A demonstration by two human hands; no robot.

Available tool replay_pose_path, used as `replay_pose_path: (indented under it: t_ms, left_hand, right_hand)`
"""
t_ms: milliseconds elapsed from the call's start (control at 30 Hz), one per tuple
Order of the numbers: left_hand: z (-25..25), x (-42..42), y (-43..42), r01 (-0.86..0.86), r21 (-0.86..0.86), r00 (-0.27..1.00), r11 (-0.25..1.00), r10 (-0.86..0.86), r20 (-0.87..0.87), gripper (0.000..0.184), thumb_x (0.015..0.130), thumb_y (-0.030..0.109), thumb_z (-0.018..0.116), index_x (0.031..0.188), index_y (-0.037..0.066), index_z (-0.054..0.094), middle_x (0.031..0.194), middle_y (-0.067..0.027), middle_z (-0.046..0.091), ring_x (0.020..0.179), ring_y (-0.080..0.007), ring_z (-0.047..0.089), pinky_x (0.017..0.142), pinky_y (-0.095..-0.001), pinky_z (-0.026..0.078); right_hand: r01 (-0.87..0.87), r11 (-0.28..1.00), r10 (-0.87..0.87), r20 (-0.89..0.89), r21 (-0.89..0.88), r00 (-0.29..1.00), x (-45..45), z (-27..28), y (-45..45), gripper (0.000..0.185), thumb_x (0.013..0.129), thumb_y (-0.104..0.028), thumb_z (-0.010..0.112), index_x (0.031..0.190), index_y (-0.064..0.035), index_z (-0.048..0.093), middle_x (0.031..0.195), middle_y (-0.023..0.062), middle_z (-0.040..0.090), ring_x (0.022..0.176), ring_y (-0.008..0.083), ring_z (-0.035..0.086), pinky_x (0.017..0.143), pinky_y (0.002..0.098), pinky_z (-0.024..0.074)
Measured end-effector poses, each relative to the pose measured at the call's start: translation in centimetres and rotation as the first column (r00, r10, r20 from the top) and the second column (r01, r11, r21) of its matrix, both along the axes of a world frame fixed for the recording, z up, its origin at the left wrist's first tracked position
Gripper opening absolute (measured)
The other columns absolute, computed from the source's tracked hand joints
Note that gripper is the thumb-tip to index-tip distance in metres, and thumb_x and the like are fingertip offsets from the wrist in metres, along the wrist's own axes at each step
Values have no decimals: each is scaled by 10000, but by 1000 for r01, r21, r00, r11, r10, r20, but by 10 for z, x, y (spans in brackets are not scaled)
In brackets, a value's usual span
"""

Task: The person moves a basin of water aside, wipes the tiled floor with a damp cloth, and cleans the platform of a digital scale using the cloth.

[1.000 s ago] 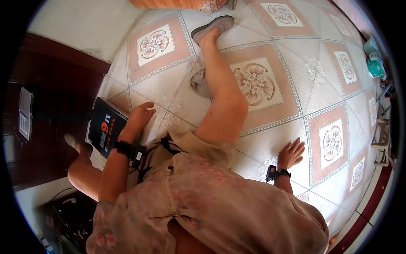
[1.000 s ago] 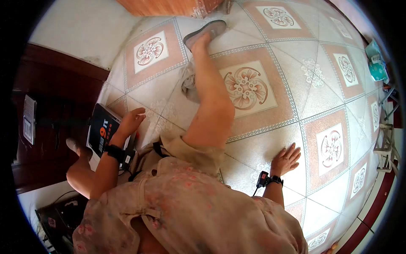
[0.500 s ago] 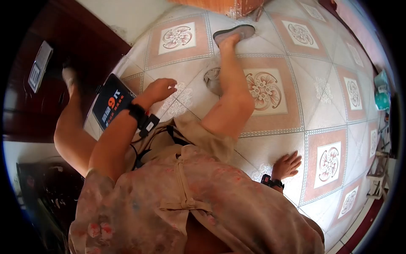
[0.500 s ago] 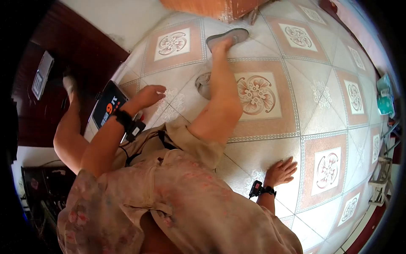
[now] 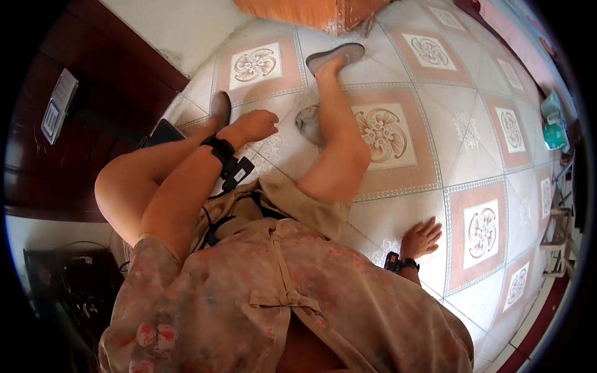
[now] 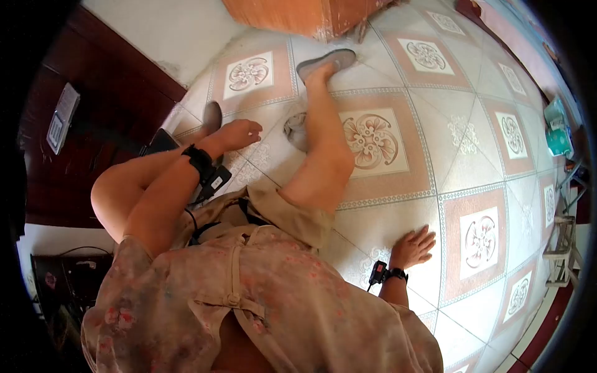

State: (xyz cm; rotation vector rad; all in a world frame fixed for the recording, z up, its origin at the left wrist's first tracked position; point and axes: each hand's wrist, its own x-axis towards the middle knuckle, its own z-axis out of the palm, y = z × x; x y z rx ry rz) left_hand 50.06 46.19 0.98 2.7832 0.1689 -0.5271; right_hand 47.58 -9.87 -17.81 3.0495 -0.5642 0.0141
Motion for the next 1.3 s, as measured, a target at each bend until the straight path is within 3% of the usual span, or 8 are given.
replay_pose_path:
  t_ms: [300,500,667,767,967,1067,1167,1300]
  left_hand:
    - [-46,27,3,69,-2,991,998,-69,-111,465,902,322,631,1304,89,608,1284,-176,631,1193,-354,587,1001,-451,473]
    - [-91,68,1,-41,-54,998,998,44,51,639,918,324,637,1460,65,422,1450,-206,486,1309,-384,481,1073,-435,417]
    - [-127,111,-28,18,-7,996,1000,-17,82,784,935,550,535,1552,137,283,1640,-141,189,1493,-371,216,1157,-603,240]
    - [-132,120,-45,62,144,985,988,-83,149,781,902,512,605,1521,110,351,1613,-169,237,1480,-405,214,1138,-635,238]
    - [-159,105,-70,95,165,963,982,-132,235,802,870,552,642,1511,141,388,1604,-165,241,1476,-433,175,1123,-706,159]
    - [-157,119,-90,254,246,944,935,-295,147,793,884,571,621,1511,141,393,1605,-162,239,1474,-424,185,1128,-702,151]
    - [-150,142,-123,549,127,819,826,-562,113,783,900,572,601,1514,136,384,1606,-152,241,1477,-411,187,1131,-703,147]
    - [-139,153,-133,614,147,773,775,-629,82,741,928,544,573,1510,130,375,1610,-138,243,1465,-396,241,1124,-698,190]
  right_hand:
    - [-1,999,0,-19,-33,1000,5,-8,1,544,1049,-416,308,1565,-247,292,1633,97,249,1509,298,208,1181,595,162]
    - [22,999,-22,1,-27,1000,6,-11,0,533,1044,-428,324,1553,-270,318,1628,56,263,1507,268,213,1191,570,160]
    - [11,1000,-10,38,-26,999,6,-12,-1,529,1041,-425,336,1549,-276,335,1625,49,274,1503,259,221,1196,547,152]
    - [-18,999,20,65,-28,998,6,-14,-3,529,1041,-421,334,1548,-272,341,1623,49,285,1500,262,232,1193,545,147]
    - [16,1000,-16,29,-8,999,9,-11,1,537,1041,-437,308,1547,-263,352,1628,52,278,1500,271,235,1198,531,142]
    - [22,999,-21,18,-27,1000,9,-12,-1,550,1033,-438,306,1552,-260,347,1634,51,264,1504,273,226,1205,523,129]
    - [11,999,-11,-1,-30,1000,12,-7,2,550,1031,-428,304,1553,-261,344,1639,51,253,1506,272,221,1207,517,122]
    - [41,999,-41,0,-11,999,10,-7,2,545,1034,-425,317,1553,-260,345,1639,53,254,1506,270,222,1203,524,126]
